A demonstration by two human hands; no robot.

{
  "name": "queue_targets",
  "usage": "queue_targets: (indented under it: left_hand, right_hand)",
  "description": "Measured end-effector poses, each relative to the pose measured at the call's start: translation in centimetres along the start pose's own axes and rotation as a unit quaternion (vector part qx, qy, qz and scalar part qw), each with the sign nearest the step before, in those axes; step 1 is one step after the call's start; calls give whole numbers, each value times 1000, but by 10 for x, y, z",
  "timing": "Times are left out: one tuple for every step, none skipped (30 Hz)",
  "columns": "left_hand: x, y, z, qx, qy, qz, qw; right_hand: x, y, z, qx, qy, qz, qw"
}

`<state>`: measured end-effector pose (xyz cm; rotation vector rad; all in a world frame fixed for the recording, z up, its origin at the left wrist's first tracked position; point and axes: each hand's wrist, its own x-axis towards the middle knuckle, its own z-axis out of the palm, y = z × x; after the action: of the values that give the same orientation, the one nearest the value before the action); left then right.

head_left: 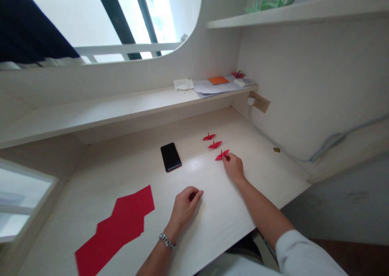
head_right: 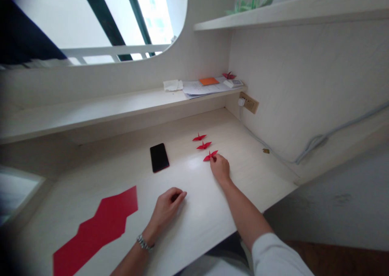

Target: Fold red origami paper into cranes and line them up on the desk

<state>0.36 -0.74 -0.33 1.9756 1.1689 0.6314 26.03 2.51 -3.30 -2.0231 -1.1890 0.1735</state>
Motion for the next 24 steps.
queue_targets:
  left_hand:
    - [-2,0,1,0,3,2,1000]
    - [-3,0,1,-1,6,3,1000]
    - [-4,0,2,-2,8,3,1000]
    - [-5,0,2,-4,9,3,1000]
    - [-6,0,2,-5,9,2,1000]
    - [-7,1,2,-5,10,0,1000]
    - [-7,1,2,-5,11,-1,1000]
    - [-8,2,2,-5,13,-3,1000]
    - [-8,2,1,-6,13,-3,1000]
    - [-8,3,1,-6,13,-4,1000]
    - [-8,3,1,-6,13,-4,1000]
    - [-8,3,1,-5,12,-5,1000]
    - [-8,3,0,-5,11,-6,1000]
    - [-8,3,1,-4,11,-7,1000]
    - [-8,4,1,-4,10,-7,1000]
    - [-8,4,1,-5,10,-7,1000]
    - [-8,4,1,-6,10,-7,1000]
    - [-8,5,1,-7,11,-7,1000]
    - [-8,5,1,-8,13,-7,1000]
    - [-9,6,1,-9,15,-7,1000]
    - [-9,6,1,-9,17,-7,1000]
    - [-9,7,1,-9,18,-8,1000]
    - [-9,7,1,-9,18,-8,1000]
    - [-9,7,1,-8,17,-10,1000]
  right_hand:
    - [0,0,0,-3,-1,-1,1000]
    - [0,0,0,-6,-3,-2,1000]
    - [0,0,0,-9,-5,-4,1000]
    - [0,0,-1,-11,-7,-5,1000]
    - [0,0,-1,-13,-8,-6,1000]
    - [0,0,0,-14,-10,-6,1000]
    - [0,1,0,-16,-11,-7,1000]
    - [0,1,0,-17,-11,-7,1000]
    - [0,1,0,-18,-11,-6,1000]
    - [0,1,1,-19,-11,-6,1000]
    - [0,1,1,-19,-11,-6,1000]
    - [1,1,1,-19,-11,-6,1000]
    - [1,1,2,-19,-11,-7,1000]
    - [1,1,2,-18,-11,-7,1000]
    - [1,1,2,-18,-12,-7,1000]
    - [2,0,2,-16,-12,-7,1000]
    - [2,0,2,-15,-12,-7,1000]
    - [3,0,2,-13,-13,-7,1000]
    - [3,0,2,-10,-12,-8,1000]
    - [3,0,2,-7,-12,-9,1000]
    - [3,0,2,-4,-11,-9,1000]
    - [3,0,2,-1,-10,-9,1000]
    - [3,1,2,3,-9,-9,1000]
    - [3,0,2,7,-7,-8,1000]
